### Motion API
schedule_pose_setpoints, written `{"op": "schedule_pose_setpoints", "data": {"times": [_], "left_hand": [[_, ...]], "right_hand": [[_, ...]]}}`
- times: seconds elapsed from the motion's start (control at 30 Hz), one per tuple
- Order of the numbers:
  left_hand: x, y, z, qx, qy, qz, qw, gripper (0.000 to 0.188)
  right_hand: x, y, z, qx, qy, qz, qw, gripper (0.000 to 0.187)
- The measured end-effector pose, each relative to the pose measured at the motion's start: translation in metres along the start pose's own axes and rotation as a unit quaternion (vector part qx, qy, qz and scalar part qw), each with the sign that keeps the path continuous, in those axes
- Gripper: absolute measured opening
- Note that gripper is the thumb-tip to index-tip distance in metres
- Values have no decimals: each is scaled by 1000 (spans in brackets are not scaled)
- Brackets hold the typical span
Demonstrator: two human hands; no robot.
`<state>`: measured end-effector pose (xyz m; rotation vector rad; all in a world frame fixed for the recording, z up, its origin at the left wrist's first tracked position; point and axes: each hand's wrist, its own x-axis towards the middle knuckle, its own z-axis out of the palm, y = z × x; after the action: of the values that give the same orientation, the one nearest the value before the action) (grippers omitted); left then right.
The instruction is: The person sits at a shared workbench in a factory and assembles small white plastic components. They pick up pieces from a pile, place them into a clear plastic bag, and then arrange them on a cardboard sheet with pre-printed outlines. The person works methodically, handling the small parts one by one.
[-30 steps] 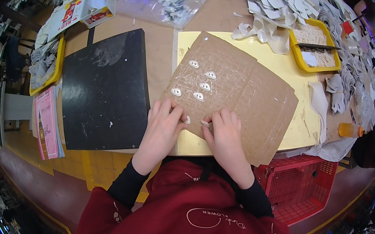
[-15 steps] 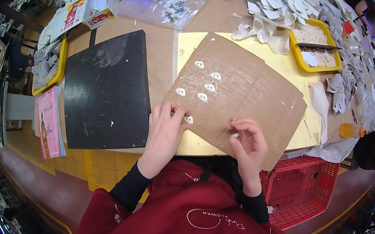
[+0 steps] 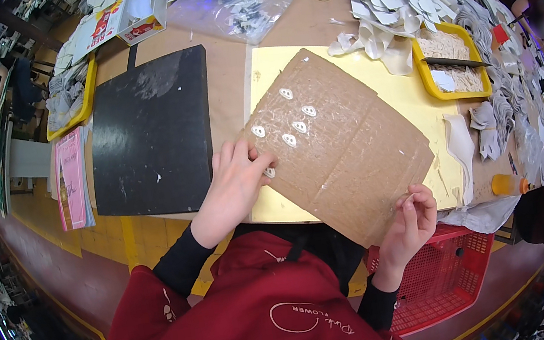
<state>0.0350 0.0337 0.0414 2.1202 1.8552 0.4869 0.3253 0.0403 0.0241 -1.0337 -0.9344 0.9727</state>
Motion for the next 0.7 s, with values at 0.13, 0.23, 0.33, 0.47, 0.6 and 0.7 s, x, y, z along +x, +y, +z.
{"op": "schedule_pose_setpoints", "data": {"times": [0.13, 0.23, 0.33, 0.47, 0.6, 0.7], "left_hand": [[4, 2, -2, 21, -15, 13, 1000, 31], [7, 4, -5, 24, -22, 20, 999, 28], [8, 5, -8, 10, -51, 11, 999, 29], [8, 6, -9, 18, -38, 15, 999, 22], [6, -1, -7, 26, -33, 40, 998, 18], [4, -10, -6, 41, -37, 85, 995, 18]], "right_hand": [[-20, -1, 4, 23, -61, 56, 996, 35], [-33, 8, 16, -33, -147, 81, 985, 40], [-37, 12, 22, -134, -213, 43, 967, 41], [-34, 9, 22, -156, -242, 37, 957, 38], [-30, 3, 26, -246, -277, 44, 928, 46], [-29, 0, 31, -339, -312, -13, 887, 53]]}}
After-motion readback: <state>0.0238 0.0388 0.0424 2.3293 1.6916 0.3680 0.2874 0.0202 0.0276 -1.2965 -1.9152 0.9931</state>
